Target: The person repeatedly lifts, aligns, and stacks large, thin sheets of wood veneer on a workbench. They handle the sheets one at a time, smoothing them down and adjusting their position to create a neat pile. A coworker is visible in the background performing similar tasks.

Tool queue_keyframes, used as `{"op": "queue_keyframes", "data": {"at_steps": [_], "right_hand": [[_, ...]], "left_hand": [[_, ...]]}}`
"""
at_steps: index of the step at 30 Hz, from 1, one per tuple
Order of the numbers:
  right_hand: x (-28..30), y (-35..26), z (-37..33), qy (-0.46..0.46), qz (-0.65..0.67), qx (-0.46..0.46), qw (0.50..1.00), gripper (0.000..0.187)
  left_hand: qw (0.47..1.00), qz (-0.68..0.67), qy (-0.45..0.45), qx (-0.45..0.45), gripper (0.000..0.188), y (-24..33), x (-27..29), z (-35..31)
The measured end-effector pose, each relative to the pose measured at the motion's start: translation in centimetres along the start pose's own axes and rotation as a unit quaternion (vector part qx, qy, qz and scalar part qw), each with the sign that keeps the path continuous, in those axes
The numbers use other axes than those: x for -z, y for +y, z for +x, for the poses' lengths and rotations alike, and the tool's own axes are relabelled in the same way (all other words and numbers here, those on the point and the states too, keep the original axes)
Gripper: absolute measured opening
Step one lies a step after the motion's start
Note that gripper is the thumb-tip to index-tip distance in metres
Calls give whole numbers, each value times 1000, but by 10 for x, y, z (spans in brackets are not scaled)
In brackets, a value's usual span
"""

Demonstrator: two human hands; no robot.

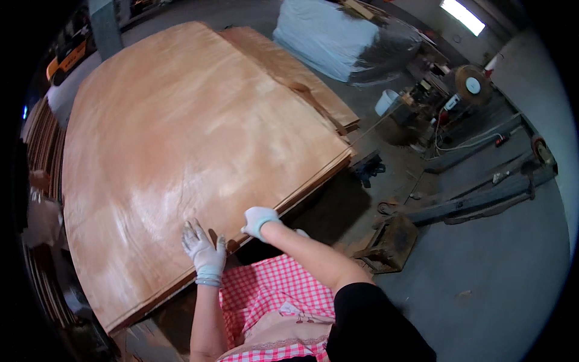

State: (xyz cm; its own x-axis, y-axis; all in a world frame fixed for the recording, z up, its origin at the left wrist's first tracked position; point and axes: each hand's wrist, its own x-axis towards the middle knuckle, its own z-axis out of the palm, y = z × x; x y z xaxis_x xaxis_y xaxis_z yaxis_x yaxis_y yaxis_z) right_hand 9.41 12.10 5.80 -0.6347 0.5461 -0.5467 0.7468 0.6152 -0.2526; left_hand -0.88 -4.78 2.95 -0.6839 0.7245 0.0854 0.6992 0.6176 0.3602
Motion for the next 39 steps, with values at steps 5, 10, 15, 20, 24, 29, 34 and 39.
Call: {"op": "queue_keyframes", "data": {"at_steps": [5, 10, 15, 20, 24, 29, 34, 39], "right_hand": [[6, 37, 8, -34, 35, 53, 997, 34], [82, 164, 18, -17, 48, 51, 997, 33], [138, 305, 24, 57, -4, -39, 998, 32], [144, 366, 46, 93, -15, -131, 987, 28], [109, 387, 67, 129, 100, -204, 965, 32], [54, 414, 48, 323, 265, -266, 869, 45], [-21, 317, 14, 397, 333, -231, 823, 45], [-47, 228, -26, 443, 281, -14, 851, 37]], "left_hand": [[998, -6, -57, 27, 96, 5, -22, 6], [997, 32, -66, 34, 97, -9, -19, 5], [995, 40, -81, 33, 97, -5, -21, 5], [995, 54, -78, 26, 95, -12, -25, 4], [996, 53, -74, 16, 93, -14, -26, 5], [996, 56, -73, 18, 92, -7, -22, 6], [995, 70, -69, 20, 91, -14, -21, 2], [994, 74, -74, 21, 91, -13, -23, 5]]}}
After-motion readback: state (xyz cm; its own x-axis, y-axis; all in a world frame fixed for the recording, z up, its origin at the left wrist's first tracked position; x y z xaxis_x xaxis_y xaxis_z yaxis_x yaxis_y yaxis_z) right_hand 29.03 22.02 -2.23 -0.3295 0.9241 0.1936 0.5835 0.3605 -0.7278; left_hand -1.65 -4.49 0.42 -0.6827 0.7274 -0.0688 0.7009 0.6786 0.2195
